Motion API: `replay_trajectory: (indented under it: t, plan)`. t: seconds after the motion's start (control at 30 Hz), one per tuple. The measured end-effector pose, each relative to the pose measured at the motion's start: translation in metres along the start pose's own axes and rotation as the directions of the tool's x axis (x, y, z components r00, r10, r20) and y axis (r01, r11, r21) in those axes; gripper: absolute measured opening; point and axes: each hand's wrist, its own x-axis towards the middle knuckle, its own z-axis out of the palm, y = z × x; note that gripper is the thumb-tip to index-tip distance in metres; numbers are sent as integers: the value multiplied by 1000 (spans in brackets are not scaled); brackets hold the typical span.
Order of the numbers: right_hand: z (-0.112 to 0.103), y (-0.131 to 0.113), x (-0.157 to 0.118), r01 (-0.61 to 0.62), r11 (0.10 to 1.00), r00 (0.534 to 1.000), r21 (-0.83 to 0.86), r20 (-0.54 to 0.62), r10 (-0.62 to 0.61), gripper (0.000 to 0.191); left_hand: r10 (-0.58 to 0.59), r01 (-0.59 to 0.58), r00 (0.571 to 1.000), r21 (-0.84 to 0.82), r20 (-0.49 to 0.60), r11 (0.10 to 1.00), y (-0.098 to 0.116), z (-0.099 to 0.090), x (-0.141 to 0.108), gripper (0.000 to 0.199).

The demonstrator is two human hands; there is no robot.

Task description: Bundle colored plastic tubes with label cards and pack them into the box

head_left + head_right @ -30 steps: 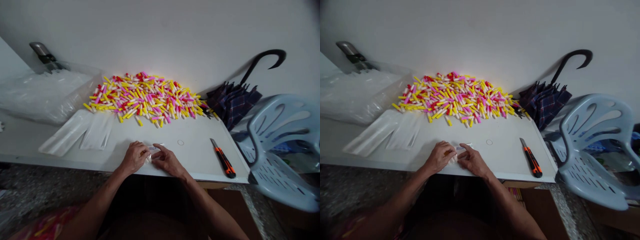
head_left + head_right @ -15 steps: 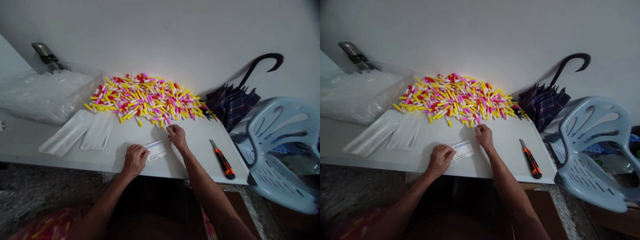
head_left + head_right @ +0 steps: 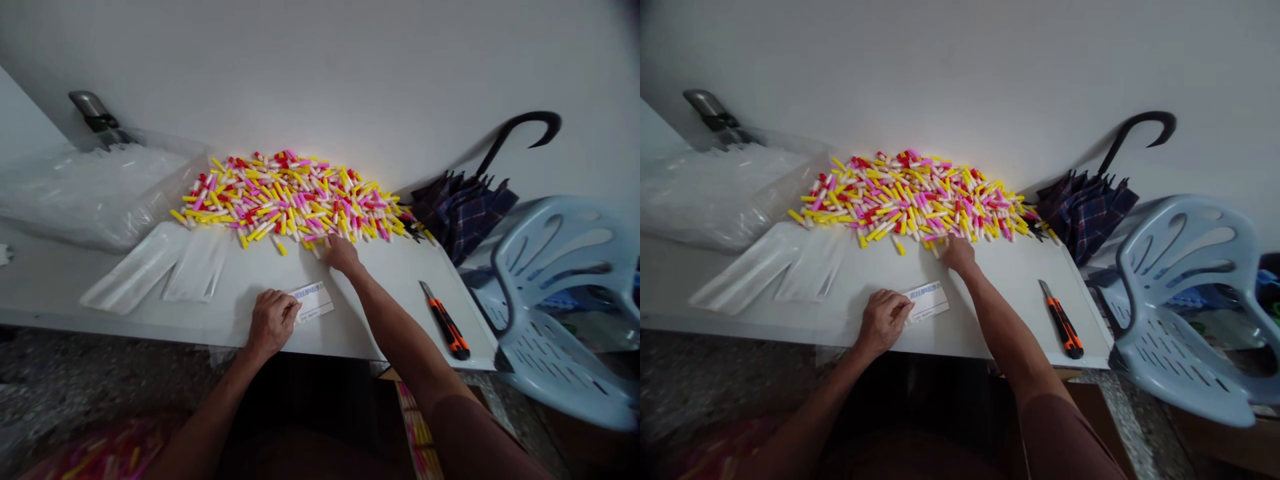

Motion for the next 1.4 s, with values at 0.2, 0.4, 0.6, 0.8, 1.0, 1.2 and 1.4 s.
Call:
replay_trajectory:
  t: [0.2, 0.4, 0.6, 0.8, 1.0, 1.2, 1.4]
  plan:
    - [-18, 33, -45, -10, 898, 995, 440, 97, -36, 60, -1, 1, 1000, -25, -19, 1000, 1, 0, 0, 17]
    - [-15, 53, -108, -80, 440, 971, 894, 169, -168, 84, 2, -2, 1000, -15, -20, 1000, 0, -1, 0, 17]
    - [-12, 43, -124, -220, 186, 912, 958, 270, -308, 70, 14, -14, 1000, -2, -10, 1000, 1, 0, 1, 18]
    - [-2, 39, -129, -220, 139, 922, 966, 252, -292, 47, 10, -10, 1000, -1, -19, 1000, 1, -1, 0, 18]
    - [-12, 69, -111, 20, 581, 995, 814, 43, -95, 27, 6, -6, 1000, -17, -5, 1000, 1, -2, 0, 18]
    - [-26, 88, -79, -2, 992, 991, 124, -134, 19, 35, 4, -4, 1000, -4, -12, 1000, 0, -1, 0, 18]
    - [-7, 66, -86, -151, 986, 985, -64, -91, 145, 45, 1, -1, 1000, -15, 4, 1000, 0, -1, 1, 19]
